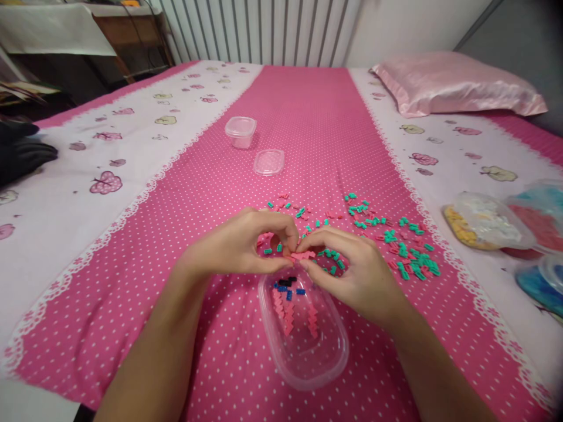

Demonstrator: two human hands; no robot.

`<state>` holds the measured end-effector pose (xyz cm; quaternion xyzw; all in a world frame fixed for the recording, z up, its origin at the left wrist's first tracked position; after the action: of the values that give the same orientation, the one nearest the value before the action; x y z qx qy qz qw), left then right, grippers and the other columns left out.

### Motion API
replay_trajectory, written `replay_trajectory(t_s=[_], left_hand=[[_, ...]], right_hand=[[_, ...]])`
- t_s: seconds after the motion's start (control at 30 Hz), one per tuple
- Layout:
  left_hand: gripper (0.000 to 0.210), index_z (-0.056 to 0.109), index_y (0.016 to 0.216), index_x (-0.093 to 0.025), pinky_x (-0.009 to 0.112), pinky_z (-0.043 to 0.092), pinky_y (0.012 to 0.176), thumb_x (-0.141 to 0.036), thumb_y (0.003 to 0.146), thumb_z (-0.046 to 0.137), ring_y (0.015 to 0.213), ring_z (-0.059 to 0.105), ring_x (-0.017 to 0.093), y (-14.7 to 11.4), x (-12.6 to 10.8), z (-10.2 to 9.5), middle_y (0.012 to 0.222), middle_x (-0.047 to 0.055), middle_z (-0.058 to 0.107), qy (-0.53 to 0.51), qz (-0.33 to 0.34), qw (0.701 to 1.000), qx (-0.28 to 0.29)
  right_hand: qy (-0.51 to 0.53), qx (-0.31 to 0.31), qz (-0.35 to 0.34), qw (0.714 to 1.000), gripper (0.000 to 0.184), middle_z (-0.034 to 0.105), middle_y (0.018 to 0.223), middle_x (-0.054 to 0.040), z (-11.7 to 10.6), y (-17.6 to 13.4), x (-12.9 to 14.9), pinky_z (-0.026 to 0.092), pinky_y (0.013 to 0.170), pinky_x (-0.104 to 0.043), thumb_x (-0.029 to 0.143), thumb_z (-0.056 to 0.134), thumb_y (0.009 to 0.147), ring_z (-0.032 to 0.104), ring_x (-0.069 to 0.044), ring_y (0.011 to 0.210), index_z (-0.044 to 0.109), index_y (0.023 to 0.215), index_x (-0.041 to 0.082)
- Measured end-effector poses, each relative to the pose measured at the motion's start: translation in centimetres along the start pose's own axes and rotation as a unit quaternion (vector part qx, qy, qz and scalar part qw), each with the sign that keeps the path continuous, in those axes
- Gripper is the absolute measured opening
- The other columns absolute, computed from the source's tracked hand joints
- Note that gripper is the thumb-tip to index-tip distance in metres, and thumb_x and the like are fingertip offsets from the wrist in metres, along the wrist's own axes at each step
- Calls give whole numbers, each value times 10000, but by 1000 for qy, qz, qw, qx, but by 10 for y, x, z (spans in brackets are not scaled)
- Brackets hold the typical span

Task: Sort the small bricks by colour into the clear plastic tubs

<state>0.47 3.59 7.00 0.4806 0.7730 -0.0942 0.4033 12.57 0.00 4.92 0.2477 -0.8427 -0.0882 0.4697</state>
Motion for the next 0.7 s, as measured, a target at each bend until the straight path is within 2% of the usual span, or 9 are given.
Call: replay_trajectory(t_s=[0.2, 0.37, 0.57, 0.7], left_hand=[[185, 640, 993, -175, 209, 525, 672, -109, 822, 621, 732, 682, 115, -1, 4, 2, 831, 5, 731, -24, -30, 999, 21], [60, 562, 948, -166, 239, 522, 680, -165, 890, 577, 764, 649, 125, -1, 8, 8, 856, 23, 670, -54, -49, 997, 35], [42, 495, 992, -181, 285, 545, 737, -219, 985, 511, 872, 672, 154, -4, 11, 14, 915, 48, 649, -137, -56, 987, 65], [32, 481, 995, -186, 265, 535, 742, -215, 1002, 491, 869, 670, 138, -4, 11, 15, 917, 33, 627, -155, -61, 984, 67]], right_hand=[[-6, -27, -8, 1000, 133, 730, 891, 14, -5, 0, 2, 557, 762, -278, 133, 655, 850, 692, -153, 808, 669, 923, 244], [-2, -14, -17, 1000, 119, 724, 891, 5, -2, 1, 3, 549, 769, -286, 139, 638, 873, 689, -156, 821, 680, 924, 239], [-8, -20, -16, 1000, 150, 727, 927, 5, -3, 0, 2, 545, 781, -279, 132, 641, 881, 688, -148, 845, 694, 971, 240], [-10, -12, -16, 1000, 163, 738, 948, -4, -1, 0, 3, 548, 790, -302, 128, 627, 883, 694, -165, 873, 700, 970, 244]])
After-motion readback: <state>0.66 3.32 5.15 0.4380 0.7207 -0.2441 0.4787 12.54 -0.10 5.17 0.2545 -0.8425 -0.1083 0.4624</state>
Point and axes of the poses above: each hand's wrist, its own y-axis towards the middle knuckle, its own z-axis out of the palm, x = y × z, the point moved 8 cm from there along y, towards the middle knuckle
